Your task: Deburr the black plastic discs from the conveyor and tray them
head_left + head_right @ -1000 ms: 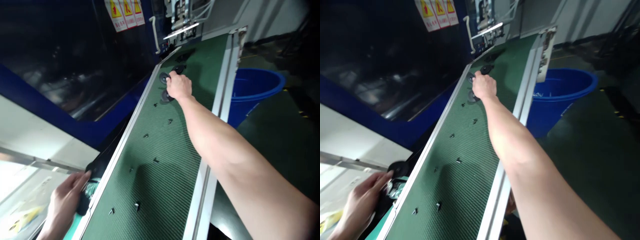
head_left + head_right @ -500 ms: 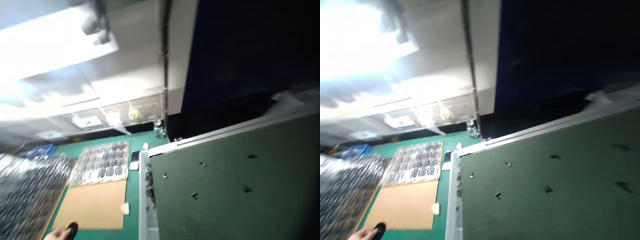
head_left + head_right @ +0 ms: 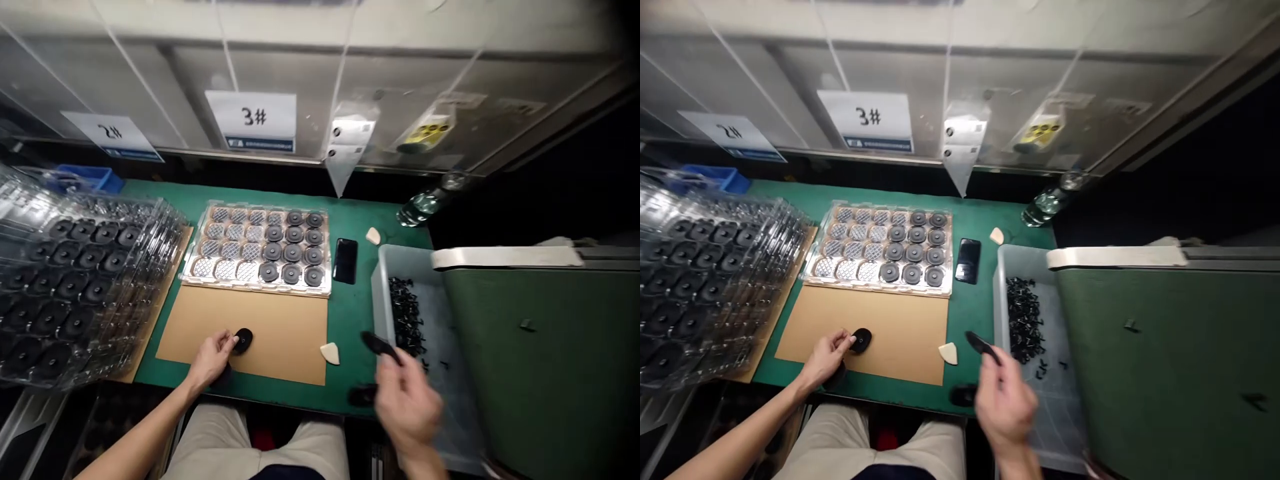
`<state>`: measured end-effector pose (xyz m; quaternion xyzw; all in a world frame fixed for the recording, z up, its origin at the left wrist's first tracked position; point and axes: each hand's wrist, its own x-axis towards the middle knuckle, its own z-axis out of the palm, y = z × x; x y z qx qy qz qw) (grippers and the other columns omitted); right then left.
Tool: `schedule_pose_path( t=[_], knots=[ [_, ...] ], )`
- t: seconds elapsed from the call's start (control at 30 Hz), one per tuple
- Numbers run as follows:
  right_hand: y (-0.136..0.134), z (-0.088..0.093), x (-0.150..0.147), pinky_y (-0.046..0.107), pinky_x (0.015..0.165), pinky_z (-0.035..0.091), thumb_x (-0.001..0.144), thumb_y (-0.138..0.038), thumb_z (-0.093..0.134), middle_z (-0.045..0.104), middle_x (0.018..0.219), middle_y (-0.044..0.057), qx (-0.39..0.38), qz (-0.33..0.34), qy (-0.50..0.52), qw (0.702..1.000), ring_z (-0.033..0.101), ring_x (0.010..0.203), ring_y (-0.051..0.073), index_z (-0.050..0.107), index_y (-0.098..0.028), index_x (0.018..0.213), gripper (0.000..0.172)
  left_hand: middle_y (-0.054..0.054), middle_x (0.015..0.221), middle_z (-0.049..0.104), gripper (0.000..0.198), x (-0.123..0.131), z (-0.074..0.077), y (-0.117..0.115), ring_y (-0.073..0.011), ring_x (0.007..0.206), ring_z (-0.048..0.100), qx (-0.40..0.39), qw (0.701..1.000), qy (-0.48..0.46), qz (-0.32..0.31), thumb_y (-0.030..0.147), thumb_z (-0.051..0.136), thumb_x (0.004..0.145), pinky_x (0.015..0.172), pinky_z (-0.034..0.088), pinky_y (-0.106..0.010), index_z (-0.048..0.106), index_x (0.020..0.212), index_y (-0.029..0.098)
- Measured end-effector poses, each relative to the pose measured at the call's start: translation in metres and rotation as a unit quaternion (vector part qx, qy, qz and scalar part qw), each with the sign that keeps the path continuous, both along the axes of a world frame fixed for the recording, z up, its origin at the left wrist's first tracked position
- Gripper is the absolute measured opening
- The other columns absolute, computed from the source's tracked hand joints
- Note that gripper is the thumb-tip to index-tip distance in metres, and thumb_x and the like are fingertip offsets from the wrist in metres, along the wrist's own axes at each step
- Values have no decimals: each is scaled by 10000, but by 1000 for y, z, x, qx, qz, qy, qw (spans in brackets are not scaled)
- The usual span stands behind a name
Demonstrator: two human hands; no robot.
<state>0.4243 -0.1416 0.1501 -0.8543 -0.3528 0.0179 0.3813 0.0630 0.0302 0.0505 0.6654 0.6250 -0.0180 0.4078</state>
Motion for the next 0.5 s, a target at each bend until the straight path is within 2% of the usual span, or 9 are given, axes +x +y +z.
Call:
schedule_pose_path(
  t=[0.07, 0.13, 0.2, 0.23, 0.33, 0.5],
  knots=[
    [44, -56, -75, 265, 526, 434, 1044, -590, 501, 662, 663, 77, 18, 47, 37, 998, 594, 503, 179, 712, -109, 1002, 528, 51, 629, 493, 355, -19, -16, 6, -138, 589, 503, -3, 999, -34, -24, 484, 528, 1015, 631, 427, -289, 601, 845, 181],
    [85, -110, -134, 258, 550, 443, 1080, -538, 452, 636, 627, 45, 5, 71, 48, 996, 599, 512, 174, 699, -120, 1001, 491, 57, 610, 485, 320, -35, -27, 11, -137, 577, 485, -10, 997, -65, -46, 466, 511, 1010, 623, 387, -281, 602, 853, 202],
    [115, -151, -172, 255, 589, 452, 1095, -515, 437, 627, 626, 31, -6, 82, 49, 995, 611, 538, 174, 688, -121, 1032, 471, 61, 603, 500, 273, -46, -34, 15, -133, 566, 480, -15, 993, -91, -68, 436, 517, 998, 620, 359, -279, 598, 849, 222],
    [126, -165, -183, 256, 605, 453, 1096, -516, 438, 627, 633, 29, -10, 86, 47, 995, 616, 551, 175, 684, -120, 1051, 469, 64, 587, 494, 247, -49, -37, 17, -135, 555, 471, -16, 992, -100, -78, 419, 527, 988, 615, 342, -281, 593, 842, 230],
    [141, -185, -190, 262, 627, 443, 1080, -548, 461, 632, 651, 33, -19, 88, 27, 996, 613, 569, 179, 683, -122, 1073, 481, 53, 589, 522, 187, -54, -41, 19, -149, 555, 476, -3, 989, -115, -95, 379, 540, 968, 596, 291, -297, 598, 856, 240],
    [133, -179, -168, 250, 612, 421, 1058, -579, 514, 627, 659, 17, -37, 94, 26, 995, 585, 578, 164, 669, -169, 971, 447, 32, 609, 556, 182, -55, -48, 13, -159, 560, 497, 38, 984, -144, -96, 350, 516, 974, 595, 288, -304, 637, 909, 231]
  ],
)
